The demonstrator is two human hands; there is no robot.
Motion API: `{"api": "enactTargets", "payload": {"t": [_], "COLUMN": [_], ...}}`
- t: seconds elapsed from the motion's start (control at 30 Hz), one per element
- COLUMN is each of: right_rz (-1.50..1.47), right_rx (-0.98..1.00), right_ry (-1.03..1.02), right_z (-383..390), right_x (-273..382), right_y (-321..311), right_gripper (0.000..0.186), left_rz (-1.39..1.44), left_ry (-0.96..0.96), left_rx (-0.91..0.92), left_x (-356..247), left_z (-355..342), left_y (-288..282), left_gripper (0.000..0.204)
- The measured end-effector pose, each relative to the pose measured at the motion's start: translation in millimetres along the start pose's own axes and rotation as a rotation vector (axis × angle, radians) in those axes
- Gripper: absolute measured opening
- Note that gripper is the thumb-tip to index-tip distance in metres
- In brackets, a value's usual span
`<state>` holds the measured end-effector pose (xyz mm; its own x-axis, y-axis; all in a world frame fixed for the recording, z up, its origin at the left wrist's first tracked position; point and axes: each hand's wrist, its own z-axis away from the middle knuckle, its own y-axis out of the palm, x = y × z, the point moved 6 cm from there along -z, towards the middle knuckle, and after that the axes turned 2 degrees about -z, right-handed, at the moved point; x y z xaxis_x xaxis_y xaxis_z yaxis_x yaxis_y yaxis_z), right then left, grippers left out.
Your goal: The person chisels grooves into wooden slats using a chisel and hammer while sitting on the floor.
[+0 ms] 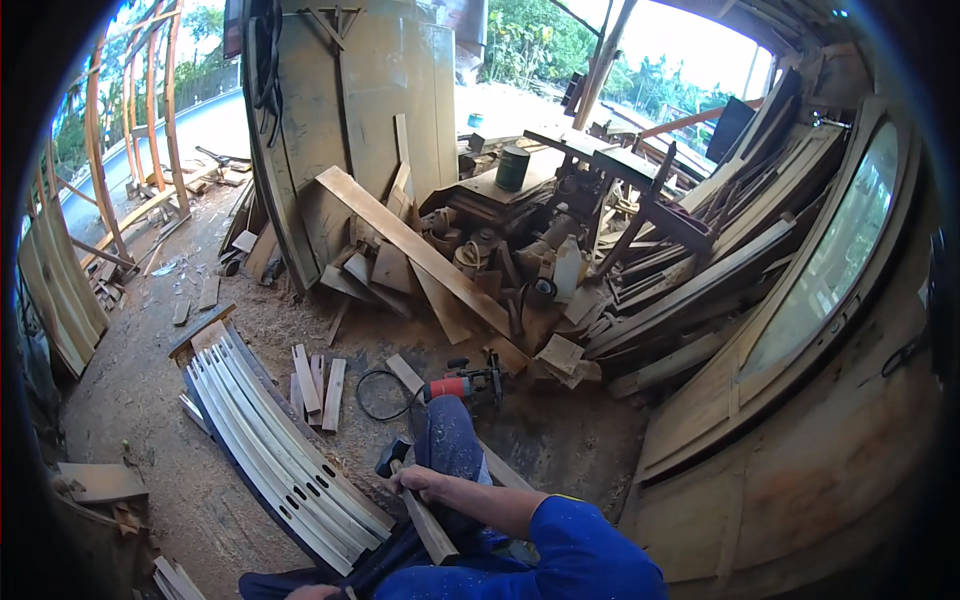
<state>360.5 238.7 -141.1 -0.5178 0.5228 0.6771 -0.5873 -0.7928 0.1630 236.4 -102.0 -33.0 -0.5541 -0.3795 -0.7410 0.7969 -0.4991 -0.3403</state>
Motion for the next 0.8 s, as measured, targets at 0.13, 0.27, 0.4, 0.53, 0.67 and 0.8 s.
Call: {"api": "enactTargets", "payload": {"t": [0.13, 0.27, 0.4, 0.53, 0.67, 0.8], "right_rz": [-0.155, -0.734, -0.586, 0.049, 0.594, 0.61], "right_rx": [0.007, 0.205, 0.353, 0.107, -0.1, -0.056], "right_ry": [-0.022, 0.06, 0.075, -0.231, -0.456, -0.272], "right_z": [31, 23, 39, 106, 87, 72], "right_x": [-12, -5, 40, 122, 100, 39], "right_y": [-14, 24, -16, -34, -40, -46], "right_gripper": [0.01, 0.03, 0.035, 0.031, 0.029, 0.037], "left_rz": [0.189, 0.237, 0.176, 0.684, 0.832, 0.984], "left_ry": [0.091, -0.066, 0.025, -0.196, 0.163, 0.416], "left_rx": [-0.288, -0.43, -0.544, -0.819, -1.241, -1.412], "left_x": [-58, 7, -46, -52, -71, -73], "left_z": [4, 16, 41, 88, 114, 119], "left_y": [15, 12, -57, -107, -152, -160], "left_gripper": [0.052, 0.095, 0.07, 0.067, 0.059, 0.054]}}
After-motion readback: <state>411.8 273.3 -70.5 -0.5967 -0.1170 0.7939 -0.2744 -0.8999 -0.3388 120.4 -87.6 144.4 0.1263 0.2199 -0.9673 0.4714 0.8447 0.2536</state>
